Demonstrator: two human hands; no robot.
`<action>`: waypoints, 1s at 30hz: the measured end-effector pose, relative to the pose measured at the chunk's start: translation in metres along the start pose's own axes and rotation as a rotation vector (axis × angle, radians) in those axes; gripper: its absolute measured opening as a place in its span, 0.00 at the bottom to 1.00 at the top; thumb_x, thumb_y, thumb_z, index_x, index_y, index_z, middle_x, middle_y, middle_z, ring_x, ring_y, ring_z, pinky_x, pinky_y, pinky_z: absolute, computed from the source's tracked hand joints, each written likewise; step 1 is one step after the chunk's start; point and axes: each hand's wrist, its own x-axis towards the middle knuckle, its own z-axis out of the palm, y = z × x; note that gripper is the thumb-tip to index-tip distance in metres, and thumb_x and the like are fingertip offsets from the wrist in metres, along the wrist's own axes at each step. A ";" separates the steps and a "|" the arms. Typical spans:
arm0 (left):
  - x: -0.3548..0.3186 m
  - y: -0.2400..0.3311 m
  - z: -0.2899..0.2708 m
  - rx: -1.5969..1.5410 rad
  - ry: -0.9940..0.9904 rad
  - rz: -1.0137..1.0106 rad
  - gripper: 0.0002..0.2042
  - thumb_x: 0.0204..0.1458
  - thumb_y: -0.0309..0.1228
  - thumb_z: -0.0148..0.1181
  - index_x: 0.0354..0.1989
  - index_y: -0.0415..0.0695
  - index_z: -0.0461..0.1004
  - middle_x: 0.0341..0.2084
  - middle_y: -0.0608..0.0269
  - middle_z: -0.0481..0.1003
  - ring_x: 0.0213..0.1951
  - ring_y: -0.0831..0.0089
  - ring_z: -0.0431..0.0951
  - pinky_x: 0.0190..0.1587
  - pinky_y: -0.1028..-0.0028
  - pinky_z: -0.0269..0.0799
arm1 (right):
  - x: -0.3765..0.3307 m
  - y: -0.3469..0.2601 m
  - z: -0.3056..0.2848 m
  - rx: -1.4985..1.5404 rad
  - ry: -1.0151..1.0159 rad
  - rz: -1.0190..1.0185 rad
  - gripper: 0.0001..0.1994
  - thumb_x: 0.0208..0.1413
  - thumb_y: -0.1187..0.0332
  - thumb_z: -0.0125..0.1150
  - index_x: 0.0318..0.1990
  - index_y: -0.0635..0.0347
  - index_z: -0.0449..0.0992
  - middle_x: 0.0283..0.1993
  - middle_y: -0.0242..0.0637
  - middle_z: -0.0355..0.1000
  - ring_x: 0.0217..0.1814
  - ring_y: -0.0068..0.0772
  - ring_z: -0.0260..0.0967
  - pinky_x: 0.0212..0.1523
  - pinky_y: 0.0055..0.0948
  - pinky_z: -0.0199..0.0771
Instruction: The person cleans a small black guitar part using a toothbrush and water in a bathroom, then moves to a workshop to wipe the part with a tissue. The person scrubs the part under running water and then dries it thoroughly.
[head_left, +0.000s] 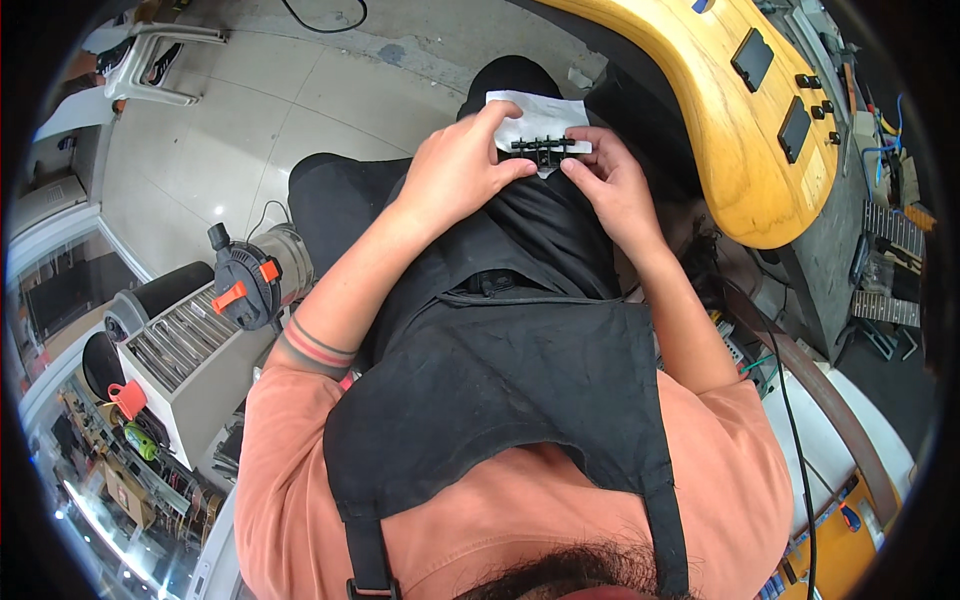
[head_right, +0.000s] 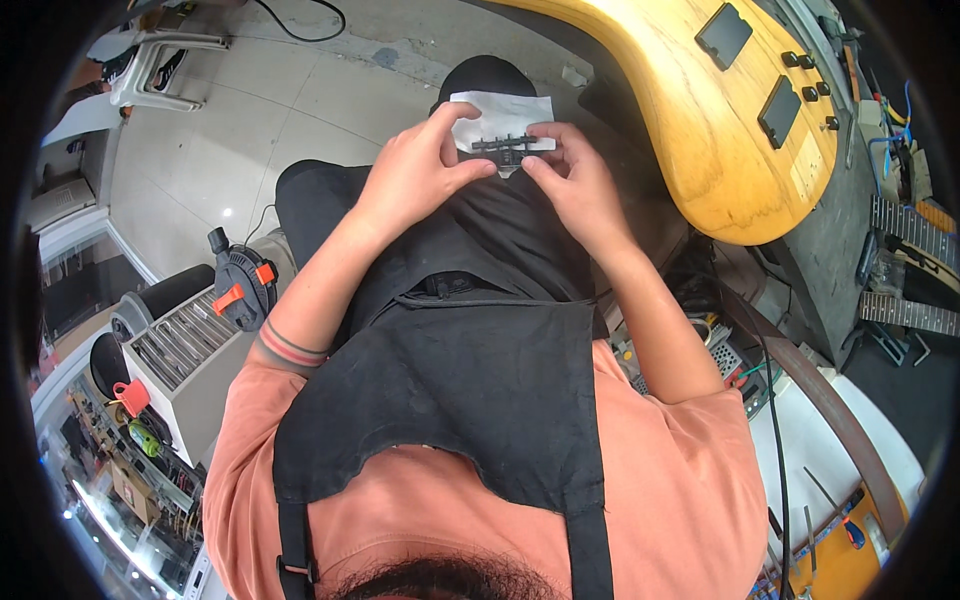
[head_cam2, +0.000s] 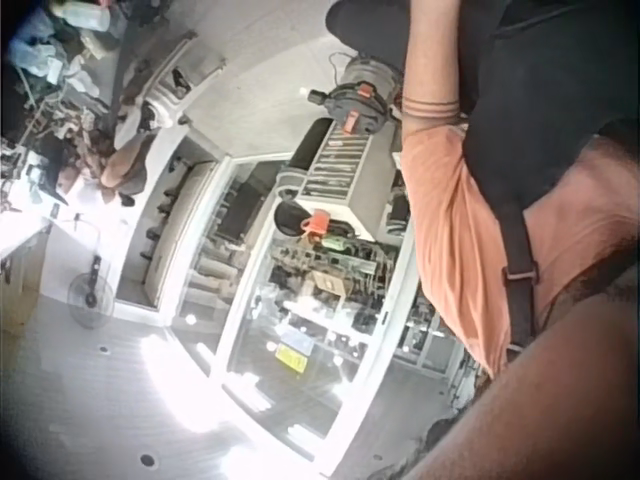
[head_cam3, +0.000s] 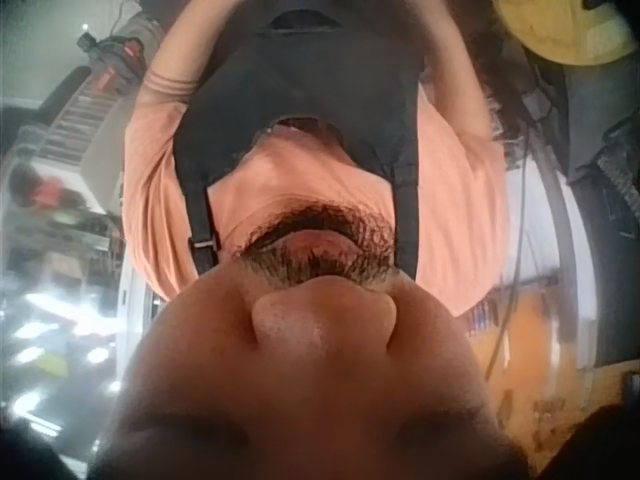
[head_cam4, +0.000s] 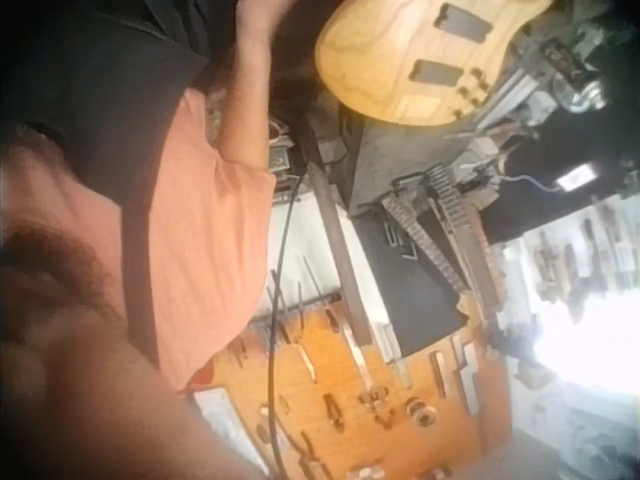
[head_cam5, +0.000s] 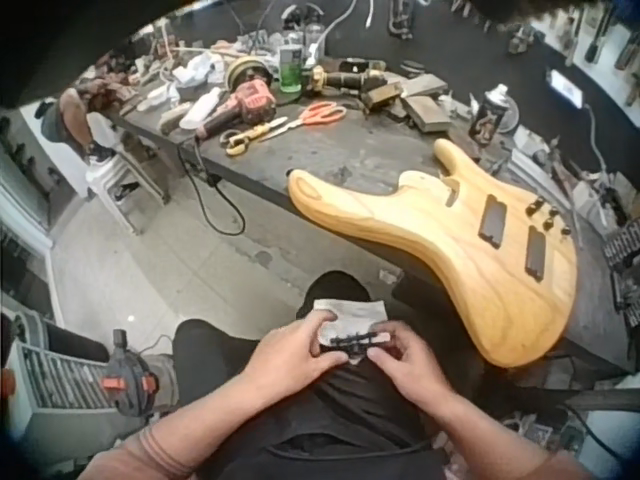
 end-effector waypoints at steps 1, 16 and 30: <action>0.000 -0.006 0.004 -0.020 0.138 0.214 0.28 0.52 0.36 0.79 0.61 0.48 0.77 0.41 0.60 0.80 0.41 0.58 0.81 0.49 0.61 0.79 | 0.000 -0.006 -0.001 -0.047 -0.009 -0.001 0.20 0.66 0.70 0.70 0.63 0.60 0.78 0.52 0.39 0.79 0.47 0.23 0.75 0.49 0.26 0.75; 0.042 0.006 0.000 0.161 -0.143 0.494 0.25 0.49 0.27 0.78 0.56 0.43 0.77 0.45 0.55 0.79 0.53 0.50 0.79 0.57 0.54 0.75 | 0.009 -0.018 -0.015 -0.158 -0.124 -0.026 0.24 0.59 0.71 0.73 0.63 0.55 0.77 0.48 0.34 0.74 0.47 0.23 0.71 0.50 0.27 0.74; 0.045 0.014 0.005 0.120 -0.158 0.460 0.25 0.49 0.26 0.78 0.57 0.48 0.77 0.41 0.56 0.77 0.48 0.52 0.79 0.52 0.55 0.76 | 0.019 0.015 -0.015 0.010 0.044 -0.162 0.10 0.70 0.70 0.65 0.55 0.60 0.78 0.48 0.36 0.81 0.52 0.29 0.80 0.57 0.31 0.77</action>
